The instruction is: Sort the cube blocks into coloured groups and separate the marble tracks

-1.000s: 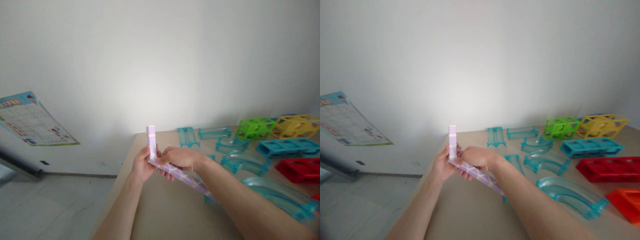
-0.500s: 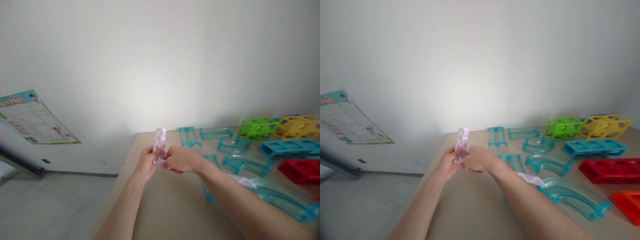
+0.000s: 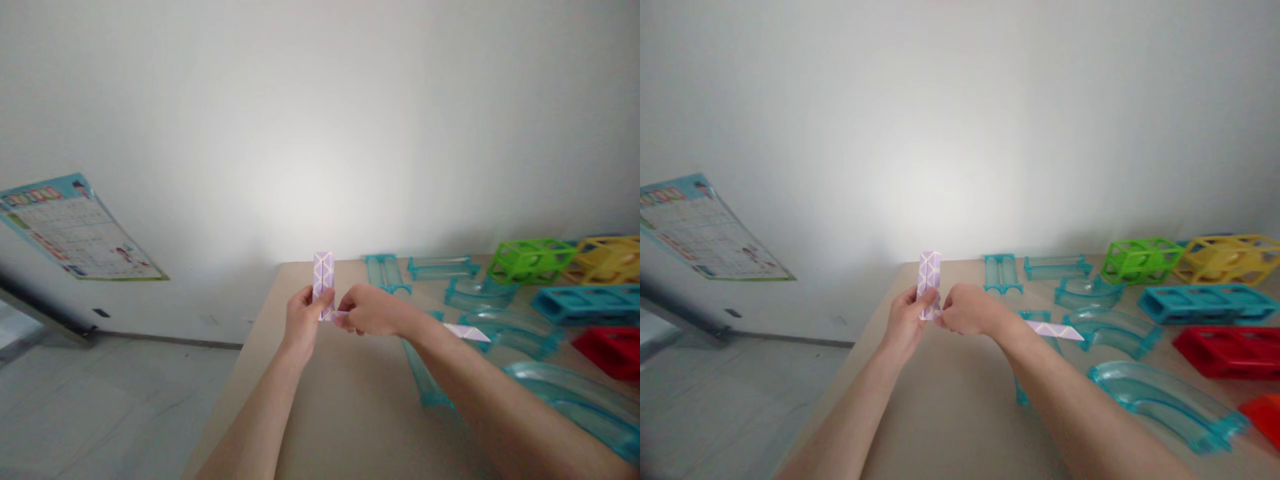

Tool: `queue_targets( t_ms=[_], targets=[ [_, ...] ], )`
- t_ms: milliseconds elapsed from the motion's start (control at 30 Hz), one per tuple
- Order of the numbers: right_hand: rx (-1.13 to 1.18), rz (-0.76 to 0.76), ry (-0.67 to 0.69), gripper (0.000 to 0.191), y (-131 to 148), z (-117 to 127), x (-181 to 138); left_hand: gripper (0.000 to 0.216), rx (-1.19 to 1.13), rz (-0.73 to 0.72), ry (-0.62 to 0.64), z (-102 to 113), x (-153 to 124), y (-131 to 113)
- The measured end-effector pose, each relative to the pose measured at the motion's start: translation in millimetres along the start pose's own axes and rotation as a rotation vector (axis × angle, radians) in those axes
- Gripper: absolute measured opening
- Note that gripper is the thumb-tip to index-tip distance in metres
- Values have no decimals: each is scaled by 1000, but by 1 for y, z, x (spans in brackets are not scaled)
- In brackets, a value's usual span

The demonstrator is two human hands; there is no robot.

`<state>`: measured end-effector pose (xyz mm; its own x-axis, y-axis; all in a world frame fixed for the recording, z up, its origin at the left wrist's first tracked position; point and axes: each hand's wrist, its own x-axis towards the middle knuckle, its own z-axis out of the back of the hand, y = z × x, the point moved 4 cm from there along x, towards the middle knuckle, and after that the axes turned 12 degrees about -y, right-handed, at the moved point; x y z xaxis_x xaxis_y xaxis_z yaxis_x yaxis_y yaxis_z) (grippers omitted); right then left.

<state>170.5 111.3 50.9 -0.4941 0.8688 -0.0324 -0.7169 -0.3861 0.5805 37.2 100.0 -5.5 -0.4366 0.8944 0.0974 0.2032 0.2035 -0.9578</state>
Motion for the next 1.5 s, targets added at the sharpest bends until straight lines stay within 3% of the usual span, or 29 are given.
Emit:
queue_targets(
  t_ms=[200,400,667,867,1033,1133,1300,1500],
  targets=[
    [-263,-7,-216,24,7,-6,-1,33,256,-37,-100,4,0,1],
    [-393,-28,-335,25,12,-15,-3,34,294,12,-199,7,0,7],
    [-479,46,-439,18,26,-19,-8,35,219,95,-317,16,6,7],
    [-449,204,-492,13,24,-4,-6,29,-84,155,-183,7,3,-1],
    [-448,287,-490,13,27,-7,-5,25,-10,127,-328,12,3,2],
    [-443,206,-504,12,23,-8,-2,24,-80,159,-239,8,1,0],
    [-307,122,-535,23,11,11,-2,23,-378,135,135,-8,-5,-11],
    [-178,203,-445,31,11,20,-5,23,-431,130,141,-12,-6,-12]
  ],
)
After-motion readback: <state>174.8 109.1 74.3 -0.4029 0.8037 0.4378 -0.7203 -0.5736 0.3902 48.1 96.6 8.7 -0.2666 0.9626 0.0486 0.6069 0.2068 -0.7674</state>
